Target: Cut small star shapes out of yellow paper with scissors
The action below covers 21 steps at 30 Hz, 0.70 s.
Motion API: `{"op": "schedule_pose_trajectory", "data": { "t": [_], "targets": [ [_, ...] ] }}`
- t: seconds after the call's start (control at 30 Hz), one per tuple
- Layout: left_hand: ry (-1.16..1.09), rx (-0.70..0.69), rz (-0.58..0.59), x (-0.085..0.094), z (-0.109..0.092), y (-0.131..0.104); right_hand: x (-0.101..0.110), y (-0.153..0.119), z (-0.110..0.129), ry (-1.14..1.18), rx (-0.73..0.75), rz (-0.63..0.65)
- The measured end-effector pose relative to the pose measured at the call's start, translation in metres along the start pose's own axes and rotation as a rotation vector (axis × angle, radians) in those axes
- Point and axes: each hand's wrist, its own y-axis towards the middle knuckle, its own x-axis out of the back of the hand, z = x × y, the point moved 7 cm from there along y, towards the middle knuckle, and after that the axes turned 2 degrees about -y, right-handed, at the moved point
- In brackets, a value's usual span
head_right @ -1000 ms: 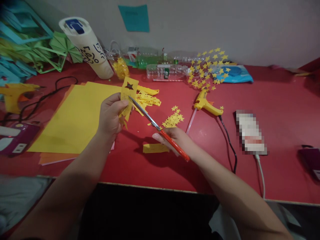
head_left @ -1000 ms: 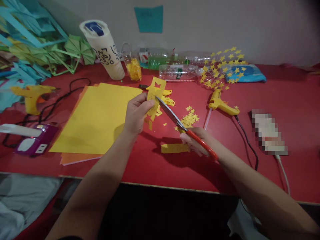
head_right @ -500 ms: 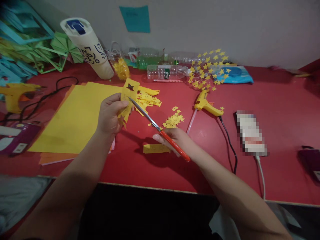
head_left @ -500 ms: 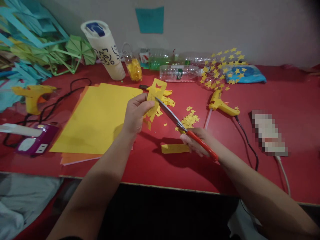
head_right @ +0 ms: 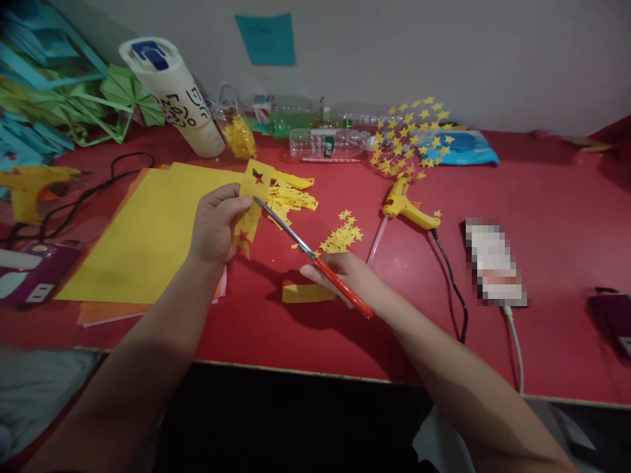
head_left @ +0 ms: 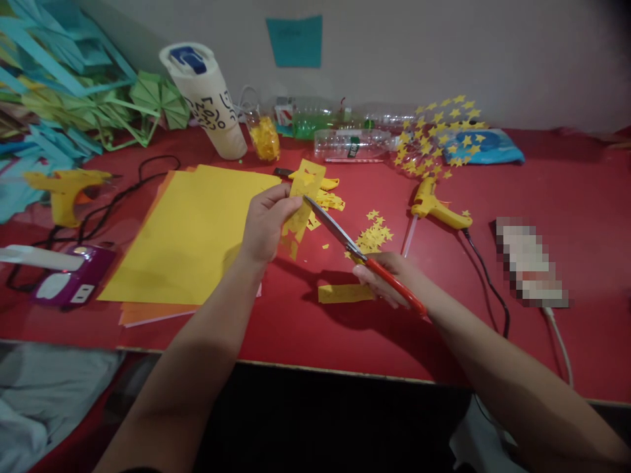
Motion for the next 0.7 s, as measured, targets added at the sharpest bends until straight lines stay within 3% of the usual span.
{"op": "schedule_pose_trajectory", "data": {
  "t": [0.3, 0.53, 0.7],
  "targets": [
    [0.026, -0.038, 0.060, -0.0074, 0.0020, -0.0008, -0.0020, -0.0029, 0.0020, 0.036, -0.040, 0.023],
    [0.002, -0.075, 0.114, -0.0086, -0.0038, -0.0022, -0.0042, -0.0066, 0.0091, 0.086, 0.089, 0.090],
    [0.001, -0.044, 0.091, -0.0044, -0.0052, -0.0024, -0.0012, -0.0066, 0.0102, 0.053, 0.095, 0.095]
  ]
}}
